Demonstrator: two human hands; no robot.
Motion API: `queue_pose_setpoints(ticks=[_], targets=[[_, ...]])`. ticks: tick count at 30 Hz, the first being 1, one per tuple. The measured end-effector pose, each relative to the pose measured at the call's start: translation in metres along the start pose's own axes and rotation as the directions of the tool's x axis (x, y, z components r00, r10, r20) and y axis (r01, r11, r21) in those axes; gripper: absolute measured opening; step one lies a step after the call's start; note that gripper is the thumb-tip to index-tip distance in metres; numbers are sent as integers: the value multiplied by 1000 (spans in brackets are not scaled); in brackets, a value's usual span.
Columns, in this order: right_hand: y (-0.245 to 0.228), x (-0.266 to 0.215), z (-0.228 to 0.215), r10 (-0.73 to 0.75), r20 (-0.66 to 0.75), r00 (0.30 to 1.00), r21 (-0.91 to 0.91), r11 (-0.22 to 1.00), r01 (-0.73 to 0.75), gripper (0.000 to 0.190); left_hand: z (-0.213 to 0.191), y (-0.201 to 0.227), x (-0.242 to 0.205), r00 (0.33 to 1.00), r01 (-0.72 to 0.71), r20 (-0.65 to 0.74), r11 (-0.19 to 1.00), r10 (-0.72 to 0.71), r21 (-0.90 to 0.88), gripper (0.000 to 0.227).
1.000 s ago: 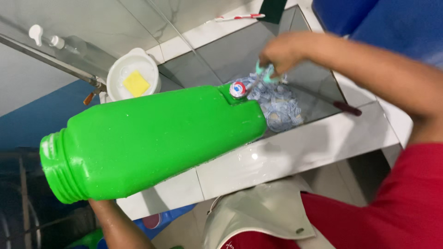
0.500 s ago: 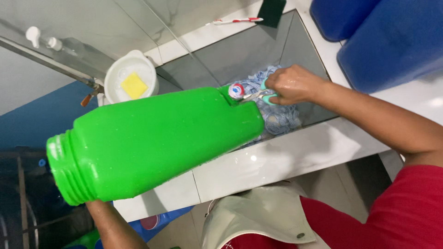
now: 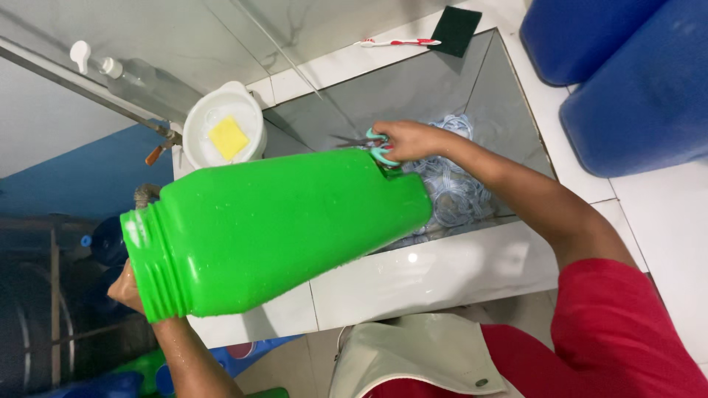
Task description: The person cleans a green jerrycan by first cutting off the seal with scissors, then scrubbing the exterior with a sponge. They rinse the container under a tap, scrub the interior with a toothbrush, and rinse again. The process is repeated for a second jerrycan.
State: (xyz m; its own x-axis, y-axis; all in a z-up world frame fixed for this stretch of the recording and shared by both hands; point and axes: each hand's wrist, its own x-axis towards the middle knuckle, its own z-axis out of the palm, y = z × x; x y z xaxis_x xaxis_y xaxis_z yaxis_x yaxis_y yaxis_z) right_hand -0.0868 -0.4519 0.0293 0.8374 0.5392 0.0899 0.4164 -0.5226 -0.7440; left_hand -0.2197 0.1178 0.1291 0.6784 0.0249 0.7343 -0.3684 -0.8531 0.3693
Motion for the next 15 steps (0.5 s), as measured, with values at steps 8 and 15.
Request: queue_pose_setpoints(ticks=[8, 15], targets=[[150, -11, 0, 467, -221, 856, -165, 848, -504, 34, -23, -17, -43, 942, 334, -8, 940, -335, 74, 14], [199, 57, -24, 567, 296, 769, 37, 797, -602, 28, -20, 56, 3, 922, 387, -24, 921, -386, 51, 18]])
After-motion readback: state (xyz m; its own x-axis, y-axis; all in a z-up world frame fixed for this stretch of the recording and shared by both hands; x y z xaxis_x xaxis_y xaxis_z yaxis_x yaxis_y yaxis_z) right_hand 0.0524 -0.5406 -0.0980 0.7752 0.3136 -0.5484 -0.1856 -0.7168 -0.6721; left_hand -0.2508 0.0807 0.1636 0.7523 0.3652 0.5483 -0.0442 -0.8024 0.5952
